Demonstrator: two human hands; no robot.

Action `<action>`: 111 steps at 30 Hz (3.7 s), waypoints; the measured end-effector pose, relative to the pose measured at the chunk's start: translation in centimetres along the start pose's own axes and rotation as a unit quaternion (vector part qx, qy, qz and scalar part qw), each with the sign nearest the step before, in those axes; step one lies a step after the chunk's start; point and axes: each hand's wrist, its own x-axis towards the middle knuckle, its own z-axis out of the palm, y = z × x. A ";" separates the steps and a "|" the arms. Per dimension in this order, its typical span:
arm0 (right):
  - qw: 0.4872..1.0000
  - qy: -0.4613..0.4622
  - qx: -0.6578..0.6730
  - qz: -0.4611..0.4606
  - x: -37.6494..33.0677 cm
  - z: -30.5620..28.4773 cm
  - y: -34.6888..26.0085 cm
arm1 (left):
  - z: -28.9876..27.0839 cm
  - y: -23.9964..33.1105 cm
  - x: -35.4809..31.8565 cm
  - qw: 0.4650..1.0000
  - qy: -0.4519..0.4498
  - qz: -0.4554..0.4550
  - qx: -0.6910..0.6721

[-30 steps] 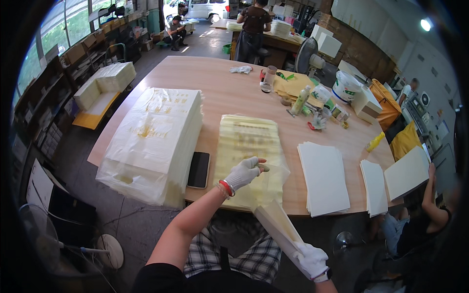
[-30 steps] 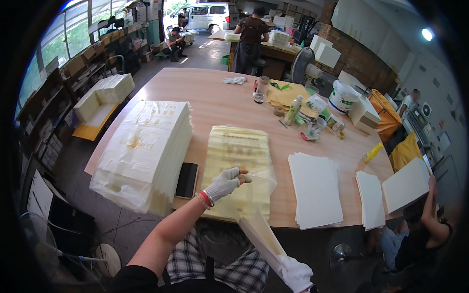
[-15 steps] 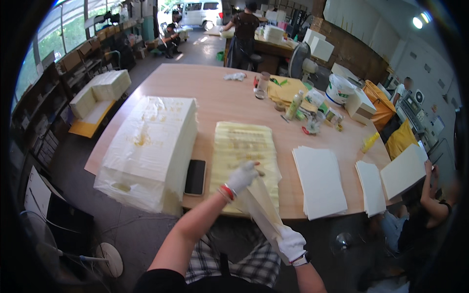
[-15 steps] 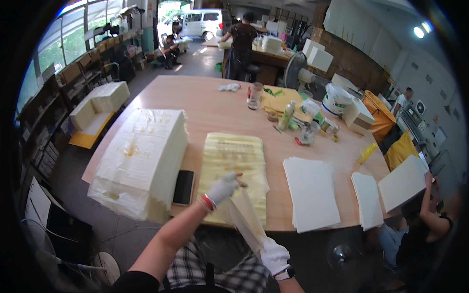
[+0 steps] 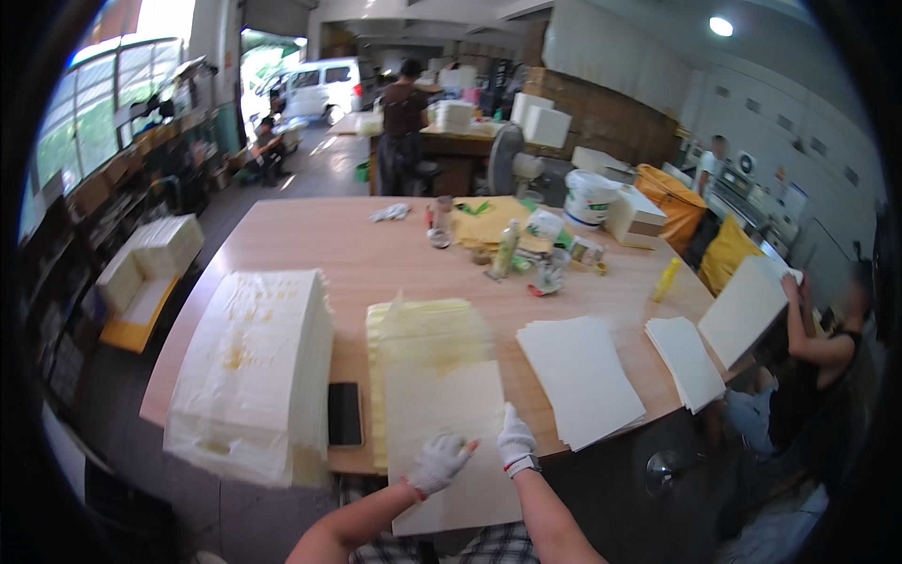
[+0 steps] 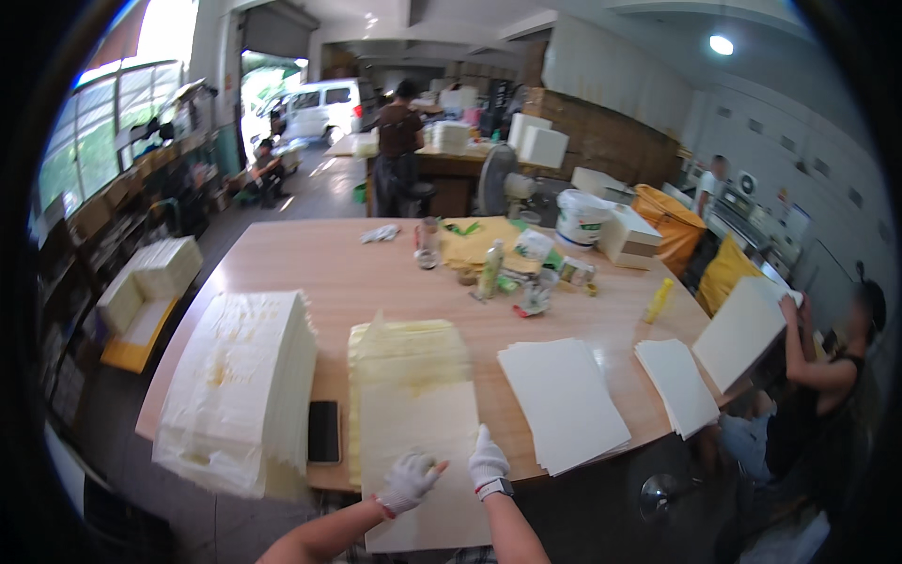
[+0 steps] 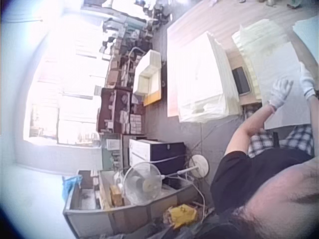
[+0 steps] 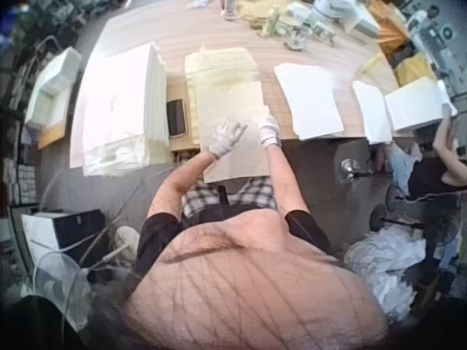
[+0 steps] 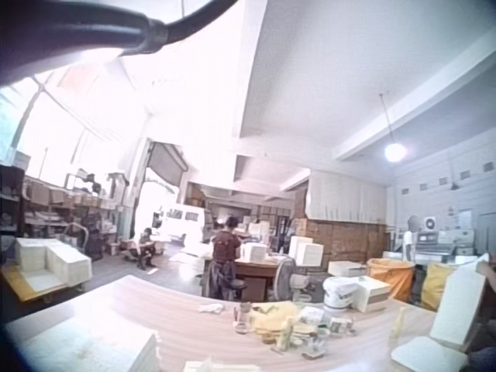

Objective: The person sits at a table and repeatedly picks up white sheets of paper, inserts them into yellow plastic bags, and places the filled bags onto a stack. The person wears white gloves and handles the items by hand throughout the process.

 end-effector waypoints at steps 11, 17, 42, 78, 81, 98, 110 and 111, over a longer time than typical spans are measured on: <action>0.985 -0.158 0.005 -0.063 -8.5 -1.7 4.5 | -2.2 -1.9 -9.3 0.807 0.063 -0.493 -0.319; 0.985 -0.033 0.097 -0.139 -15.9 -1.6 5.9 | -2.7 1.5 -17.6 0.811 -0.098 -0.491 -0.303; 0.878 -0.107 0.467 0.014 -22.7 -3.3 13.0 | -9.6 9.6 -14.7 0.867 0.143 -0.297 -0.375; 0.745 -0.383 0.529 0.132 -17.1 6.2 0.3 | -28.4 -14.5 -27.1 0.548 0.656 -0.471 -0.220; 0.730 -0.354 0.532 0.242 -16.9 5.1 5.3 | -38.0 -20.7 -24.1 0.663 0.528 -0.507 -0.158; 0.580 -0.274 0.718 0.270 -17.5 6.3 9.1 | -13.8 -1.8 3.4 0.950 -0.174 -0.218 -0.142; 0.609 -0.268 0.709 0.233 -17.9 6.0 9.5 | 0.2 -2.8 0.9 0.909 -0.185 -0.316 -0.201; 0.624 -0.274 0.693 0.234 -17.8 5.7 8.9 | -0.8 -2.8 1.6 0.896 -0.204 -0.329 -0.217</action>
